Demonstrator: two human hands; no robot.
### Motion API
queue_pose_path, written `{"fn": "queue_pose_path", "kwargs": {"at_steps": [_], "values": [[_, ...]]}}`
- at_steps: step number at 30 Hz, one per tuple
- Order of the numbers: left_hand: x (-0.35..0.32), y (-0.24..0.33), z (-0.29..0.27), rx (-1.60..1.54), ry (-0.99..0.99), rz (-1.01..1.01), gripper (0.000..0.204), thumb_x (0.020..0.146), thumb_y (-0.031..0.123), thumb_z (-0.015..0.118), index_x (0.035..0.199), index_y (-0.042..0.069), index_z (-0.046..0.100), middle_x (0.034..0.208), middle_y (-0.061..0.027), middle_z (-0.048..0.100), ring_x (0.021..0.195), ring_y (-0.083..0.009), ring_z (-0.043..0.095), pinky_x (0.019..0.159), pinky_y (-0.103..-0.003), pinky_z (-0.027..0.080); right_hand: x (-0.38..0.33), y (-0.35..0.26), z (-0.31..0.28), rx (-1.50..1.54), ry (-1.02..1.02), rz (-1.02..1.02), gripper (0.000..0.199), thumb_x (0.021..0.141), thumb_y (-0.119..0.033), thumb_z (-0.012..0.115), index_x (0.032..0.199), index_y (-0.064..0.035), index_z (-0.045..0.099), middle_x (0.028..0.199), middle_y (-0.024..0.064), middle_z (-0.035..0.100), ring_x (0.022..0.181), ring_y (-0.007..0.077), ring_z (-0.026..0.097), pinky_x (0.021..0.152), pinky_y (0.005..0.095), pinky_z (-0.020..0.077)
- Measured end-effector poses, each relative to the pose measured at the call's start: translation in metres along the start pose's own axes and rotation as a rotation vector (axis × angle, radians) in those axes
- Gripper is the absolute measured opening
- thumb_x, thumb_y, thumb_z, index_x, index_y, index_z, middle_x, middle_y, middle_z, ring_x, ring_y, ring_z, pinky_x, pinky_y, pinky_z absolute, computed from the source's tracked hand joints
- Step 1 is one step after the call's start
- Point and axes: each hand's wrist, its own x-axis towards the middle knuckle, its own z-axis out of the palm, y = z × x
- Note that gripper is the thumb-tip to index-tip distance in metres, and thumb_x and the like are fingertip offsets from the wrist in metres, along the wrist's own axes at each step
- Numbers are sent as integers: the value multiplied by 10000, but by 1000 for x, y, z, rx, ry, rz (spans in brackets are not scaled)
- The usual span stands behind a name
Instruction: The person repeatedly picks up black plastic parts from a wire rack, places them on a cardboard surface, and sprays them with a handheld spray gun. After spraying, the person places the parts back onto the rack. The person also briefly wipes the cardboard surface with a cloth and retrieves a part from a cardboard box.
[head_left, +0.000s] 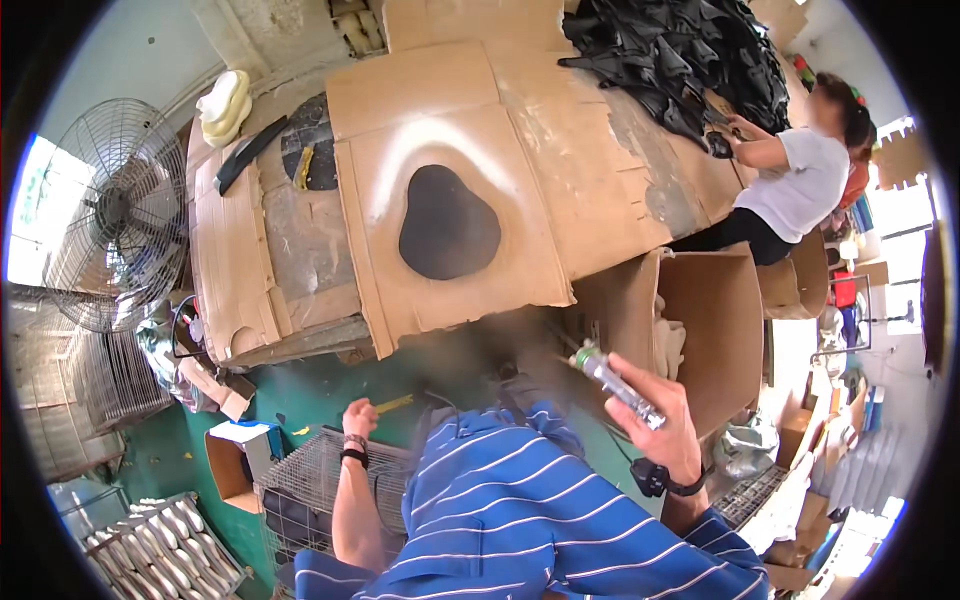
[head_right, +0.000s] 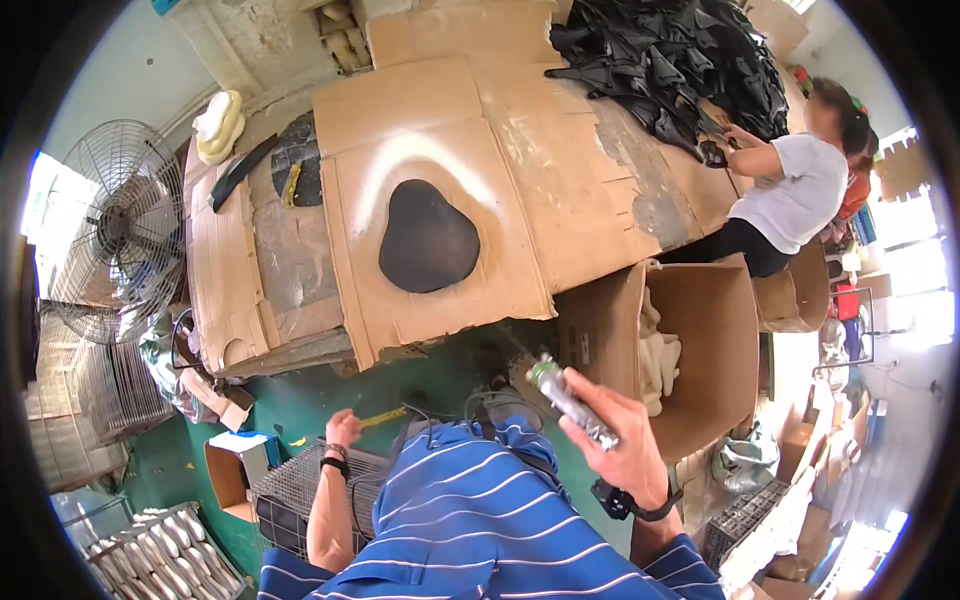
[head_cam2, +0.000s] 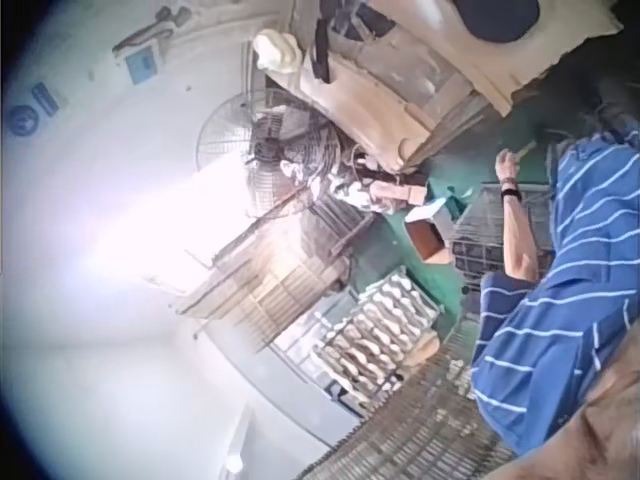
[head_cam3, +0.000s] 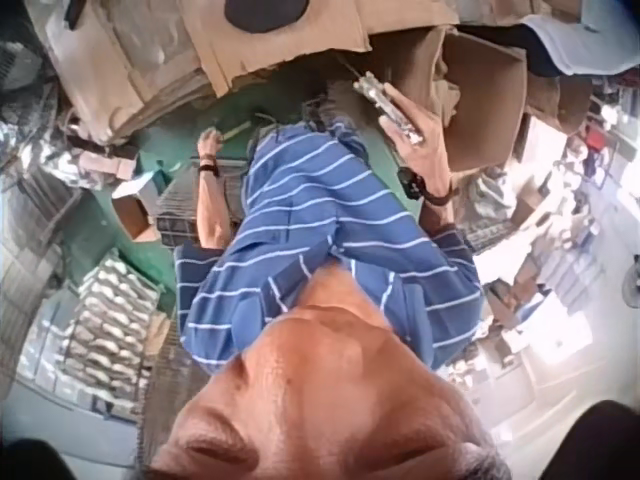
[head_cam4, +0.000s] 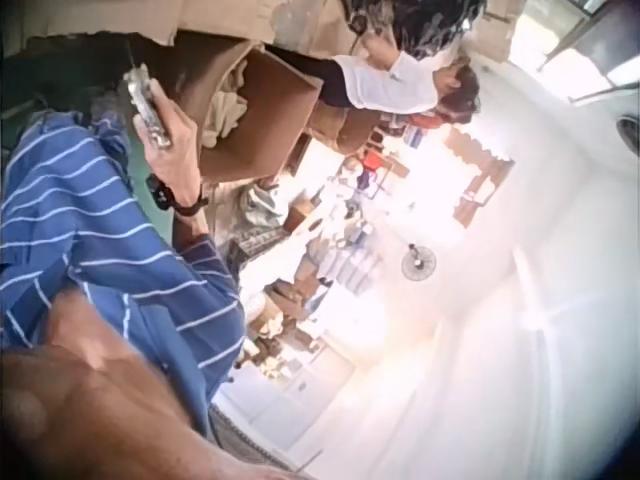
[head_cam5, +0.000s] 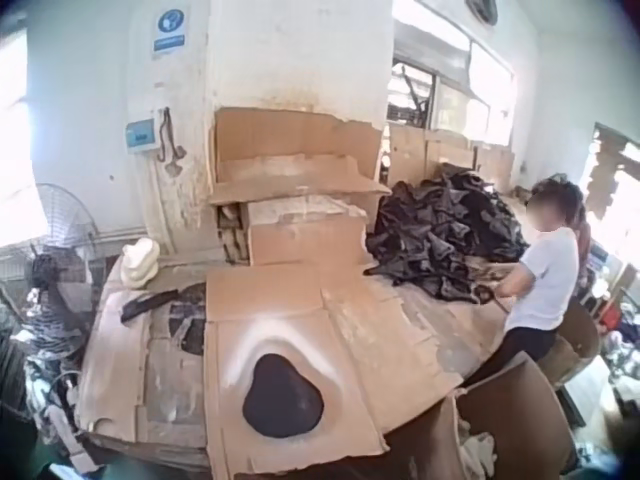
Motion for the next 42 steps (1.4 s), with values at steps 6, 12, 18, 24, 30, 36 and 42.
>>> {"fn": "queue_pose_path", "kwargs": {"at_steps": [6, 12, 18, 24, 30, 36, 42], "values": [[12, 41, -5, 63, -4, -61, 345, 950, 169, 626, 1269, 38, 626, 982, -116, 722, 800, -210, 720, 642, -372, 609, 9, -20, 36, 127, -1, -63, 530, 861, -33, 755, 1366, -9, 599, 999, 196, 707, 814, 330, 690, 756, 355, 543], [11, -42, -13, 86, -75, -19, 301, 929, 136, 652, 1200, 6, 656, 937, -92, 728, 734, -206, 696, 632, -336, 586, 29, -13, 44, 168, 232, -146, 486, 888, -22, 731, 1358, -3, 610, 947, 164, 702, 742, 234, 656, 688, 316, 521], [-2, -96, -20, 362, -214, -70, 307, 860, 247, 716, 1083, 40, 761, 949, -114, 767, 820, -202, 737, 740, -336, 595, 14, 8, 21, 131, 227, 7, 477, 873, -31, 735, 1336, 7, 626, 963, 163, 713, 741, 213, 658, 694, 308, 521], [-9, -96, -18, 636, -198, 105, 301, 859, 254, 680, 1060, 45, 761, 923, -130, 765, 847, -216, 738, 774, -332, 588, -12, 19, -1, 65, 47, 122, 472, 868, -43, 740, 1325, 11, 633, 963, 166, 719, 734, 243, 668, 709, 316, 525], [25, -76, -7, 372, -51, 27, 332, 875, 246, 654, 1122, 33, 717, 929, -144, 736, 851, -233, 717, 718, -359, 567, 7, 5, 10, 177, 33, -31, 483, 875, -60, 756, 1336, 11, 630, 945, 151, 727, 802, 192, 683, 743, 304, 529], [30, -33, 10, 330, -175, 212, 334, 926, 125, 651, 1237, 2, 644, 919, -115, 715, 743, -189, 698, 579, -328, 567, 12, 9, 1, 170, 90, 30, 492, 857, -26, 746, 1333, -4, 627, 958, 181, 709, 771, 279, 684, 712, 350, 526], [-10, 56, 51, 182, -18, 60, 262, 885, 110, 654, 1121, 13, 712, 872, -86, 734, 683, -142, 698, 616, -291, 574, 2, 19, -10, 155, 84, 47, 510, 841, -20, 754, 1333, 7, 624, 988, 185, 719, 804, 287, 697, 741, 338, 531]]}}
